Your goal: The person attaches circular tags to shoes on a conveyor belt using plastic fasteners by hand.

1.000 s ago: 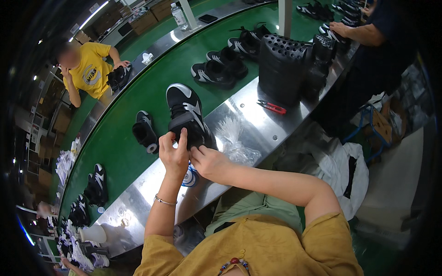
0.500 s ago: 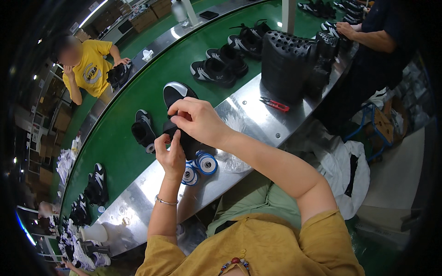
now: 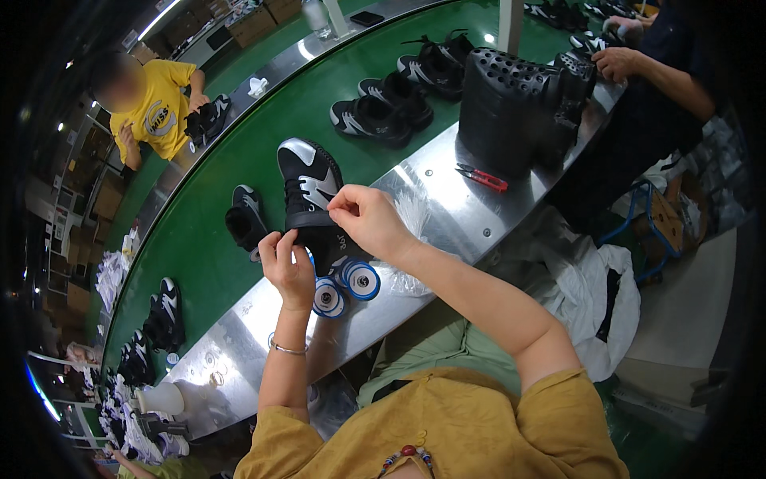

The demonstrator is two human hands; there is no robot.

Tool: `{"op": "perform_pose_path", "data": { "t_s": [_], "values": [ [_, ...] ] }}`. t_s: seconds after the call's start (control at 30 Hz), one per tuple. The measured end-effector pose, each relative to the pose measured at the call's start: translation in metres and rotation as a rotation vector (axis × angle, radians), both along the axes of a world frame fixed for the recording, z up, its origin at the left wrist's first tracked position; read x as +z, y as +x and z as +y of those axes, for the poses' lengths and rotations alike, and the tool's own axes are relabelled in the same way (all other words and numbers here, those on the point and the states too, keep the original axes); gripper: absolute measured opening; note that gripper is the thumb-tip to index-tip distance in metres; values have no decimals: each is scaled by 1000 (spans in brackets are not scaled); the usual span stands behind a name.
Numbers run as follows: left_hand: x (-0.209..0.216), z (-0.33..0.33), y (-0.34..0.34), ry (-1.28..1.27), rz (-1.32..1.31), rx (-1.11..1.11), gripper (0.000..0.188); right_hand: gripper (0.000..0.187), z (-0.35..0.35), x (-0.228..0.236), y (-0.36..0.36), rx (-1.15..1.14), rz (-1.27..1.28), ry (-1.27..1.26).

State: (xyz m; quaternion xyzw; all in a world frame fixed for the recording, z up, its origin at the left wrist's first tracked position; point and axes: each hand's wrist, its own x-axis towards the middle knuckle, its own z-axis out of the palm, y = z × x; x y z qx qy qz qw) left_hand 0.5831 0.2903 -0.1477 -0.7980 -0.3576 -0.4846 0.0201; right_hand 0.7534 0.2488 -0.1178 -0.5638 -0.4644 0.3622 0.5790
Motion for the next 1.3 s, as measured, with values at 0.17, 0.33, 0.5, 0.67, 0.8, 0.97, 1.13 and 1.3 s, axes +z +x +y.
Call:
{"op": "perform_pose_path", "data": {
  "t_s": [0.17,0.33,0.5,0.67,0.8,0.97,1.13,1.3],
  "values": [
    [-1,0,-2,-18,-8,12,26,8,-3,-12,-11,-1,28,-19],
    [-1,4,-2,-3,6,12,26,12,2,-19,-13,-18,22,-59],
    [1,20,2,-89,-42,26,24,21,13,-15,8,-129,52,-39],
    [11,73,3,-102,2,117,20,12,6,-2,46,-202,103,5],
    [10,119,-7,-156,185,206,19,7,-9,-16,76,-230,104,-54],
    [-11,142,-22,-230,195,292,18,8,-17,-35,92,-203,-218,-244],
    [-3,112,-7,-12,57,450,13,10,-15,-48,92,-162,-485,-316],
    [-19,64,-17,-381,241,106,7,9,-15,-49,92,-172,-456,-232]
  ]
}}
